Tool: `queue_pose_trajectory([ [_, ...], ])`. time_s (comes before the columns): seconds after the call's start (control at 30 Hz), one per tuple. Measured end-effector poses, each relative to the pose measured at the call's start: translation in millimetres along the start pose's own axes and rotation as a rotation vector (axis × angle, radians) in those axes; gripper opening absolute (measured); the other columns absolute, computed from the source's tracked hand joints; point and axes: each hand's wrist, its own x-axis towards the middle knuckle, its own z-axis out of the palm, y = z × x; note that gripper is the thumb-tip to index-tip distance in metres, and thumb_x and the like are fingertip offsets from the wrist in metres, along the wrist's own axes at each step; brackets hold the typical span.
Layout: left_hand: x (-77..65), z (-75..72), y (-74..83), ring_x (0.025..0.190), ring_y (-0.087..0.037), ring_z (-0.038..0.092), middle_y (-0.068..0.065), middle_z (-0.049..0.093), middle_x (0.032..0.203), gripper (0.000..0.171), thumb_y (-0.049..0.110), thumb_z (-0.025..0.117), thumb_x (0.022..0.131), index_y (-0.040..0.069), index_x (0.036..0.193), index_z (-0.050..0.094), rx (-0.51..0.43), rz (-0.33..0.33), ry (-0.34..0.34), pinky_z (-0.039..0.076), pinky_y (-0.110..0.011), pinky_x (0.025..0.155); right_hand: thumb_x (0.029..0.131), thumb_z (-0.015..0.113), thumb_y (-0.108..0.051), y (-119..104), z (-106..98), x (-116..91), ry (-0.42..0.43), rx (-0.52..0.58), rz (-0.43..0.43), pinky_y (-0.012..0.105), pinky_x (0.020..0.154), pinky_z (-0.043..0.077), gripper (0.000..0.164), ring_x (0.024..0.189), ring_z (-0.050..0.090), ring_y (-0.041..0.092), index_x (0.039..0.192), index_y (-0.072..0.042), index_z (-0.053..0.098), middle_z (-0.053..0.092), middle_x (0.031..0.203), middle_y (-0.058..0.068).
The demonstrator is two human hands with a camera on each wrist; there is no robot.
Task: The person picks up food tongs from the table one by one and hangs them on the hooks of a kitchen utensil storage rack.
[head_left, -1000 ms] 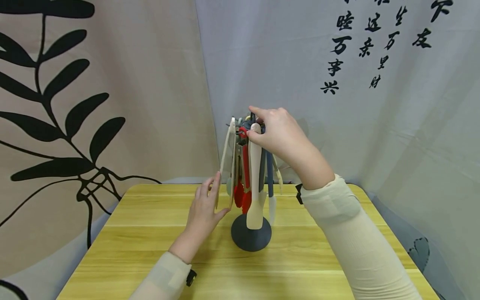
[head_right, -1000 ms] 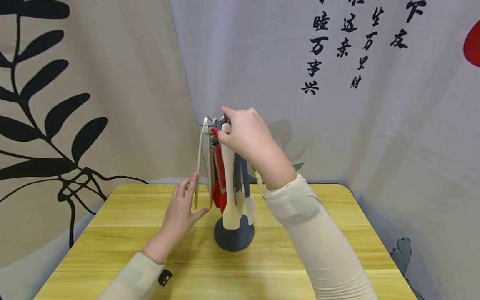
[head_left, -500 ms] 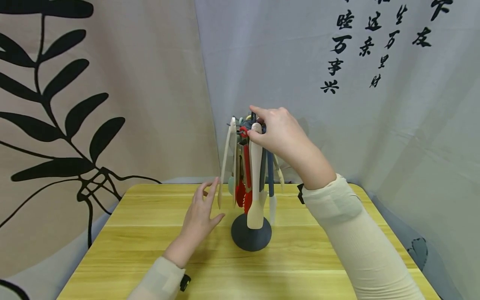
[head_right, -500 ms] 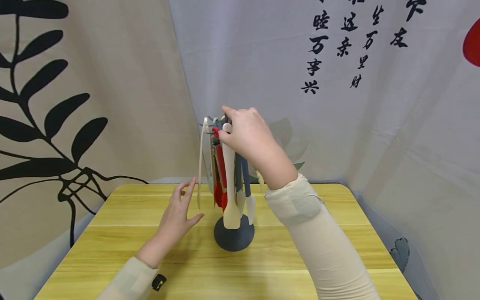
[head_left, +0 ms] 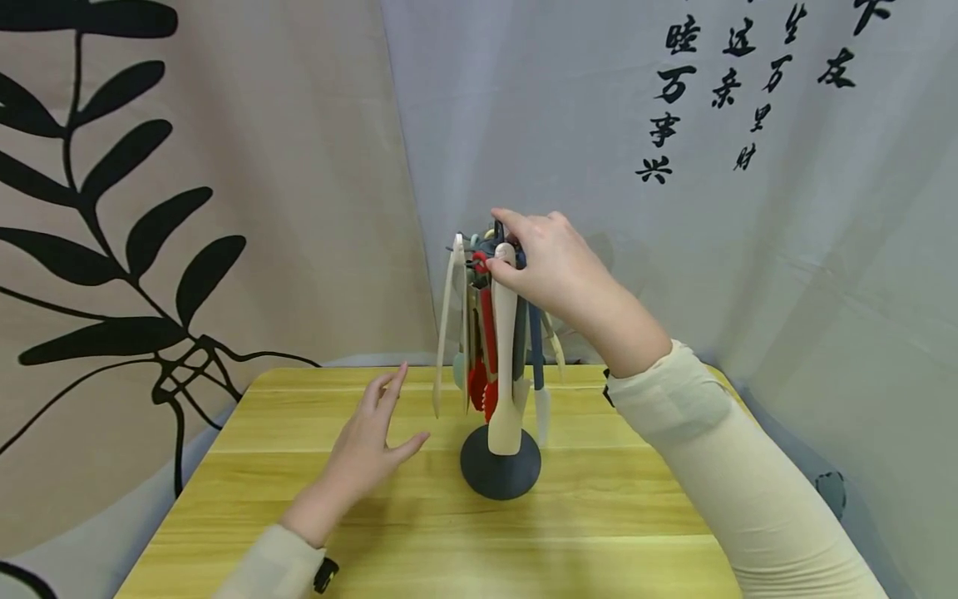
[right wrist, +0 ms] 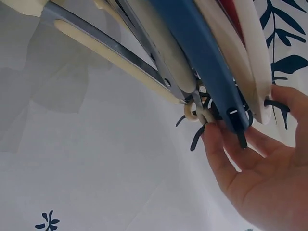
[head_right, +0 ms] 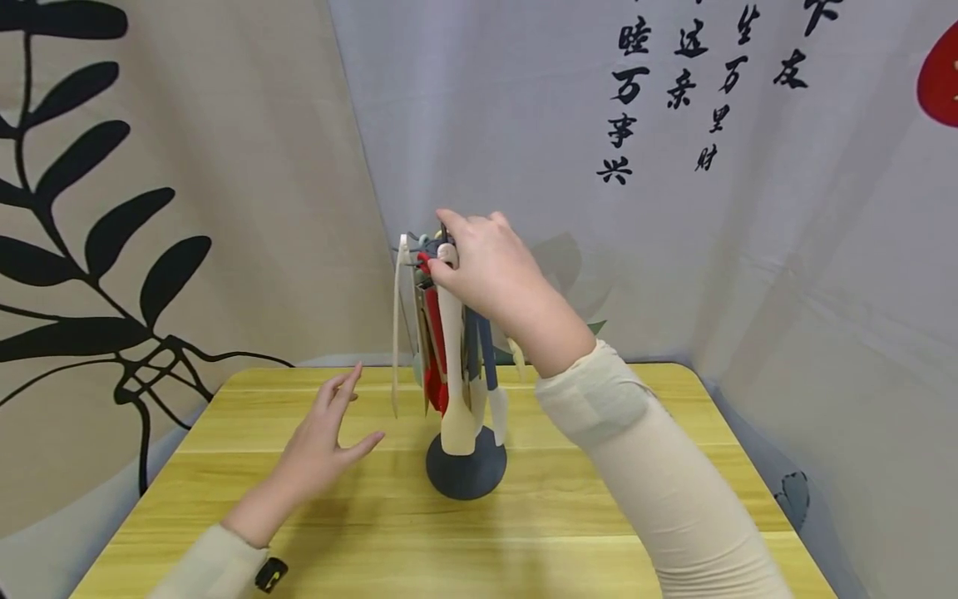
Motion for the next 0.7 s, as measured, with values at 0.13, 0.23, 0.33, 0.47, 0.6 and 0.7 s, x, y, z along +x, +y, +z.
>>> queue_pose_trajectory([
  [0.13,-0.5,-12.4,-3.6,0.105,-0.026,0.057,-0.008,0.030,0.146,0.097,0.040,0.071,0.082,0.032,0.153,0.006,0.030,0.014,0.004,0.042,-0.026,0.060,0.093,0.052,-0.046,1,1,0,-0.006,0.000,-0.021,0.045,0.105,0.035,0.063,0.131,0.036,0.030,0.149,-0.024,0.031,0.049,0.141,0.002],
  [0.23,-0.7,-17.9,-6.5,0.103,-0.028,0.057,-0.010,0.030,0.145,0.095,0.039,0.071,0.083,0.030,0.153,0.007,0.056,0.026,0.004,0.041,-0.025,0.059,0.093,0.051,-0.050,2,2,-1,0.000,0.012,-0.045,0.046,0.107,0.033,0.065,0.134,0.033,0.031,0.149,-0.024,0.030,0.043,0.146,0.003],
  [0.33,-0.9,-20.8,-9.7,0.103,-0.029,0.057,-0.011,0.030,0.145,0.095,0.037,0.071,0.083,0.030,0.153,0.007,0.073,0.036,0.003,0.040,-0.024,0.056,0.094,0.046,-0.053,5,3,-4,0.026,0.033,-0.077,0.047,0.108,0.032,0.065,0.135,0.032,0.030,0.149,-0.025,0.029,0.040,0.147,0.004],
  [0.47,-0.6,-24.2,-13.1,0.110,-0.030,0.054,-0.012,0.030,0.146,0.093,0.039,0.069,0.084,0.030,0.153,0.006,0.098,0.037,-0.010,0.044,-0.026,0.059,0.095,0.042,-0.054,13,1,-11,0.116,0.072,-0.129,0.048,0.106,0.033,0.061,0.132,0.034,0.027,0.149,-0.025,0.031,0.038,0.146,0.004],
  [0.6,1.8,-30.8,-16.3,0.113,-0.032,0.053,-0.013,0.030,0.146,0.090,0.040,0.066,0.087,0.031,0.153,0.006,0.126,0.022,-0.037,0.048,-0.031,0.062,0.097,0.043,-0.049,28,0,-22,0.221,0.118,-0.147,0.050,0.103,0.034,0.056,0.129,0.036,0.027,0.147,-0.025,0.035,0.041,0.144,0.004],
  [0.7,5.0,-37.6,-20.4,0.117,-0.033,0.050,-0.013,0.031,0.146,0.085,0.038,0.063,0.089,0.030,0.153,0.008,0.138,0.016,-0.051,0.051,-0.038,0.067,0.097,0.046,-0.043,47,3,-30,0.271,0.139,-0.136,0.052,0.101,0.035,0.053,0.126,0.038,0.028,0.145,-0.024,0.038,0.042,0.142,0.006],
])
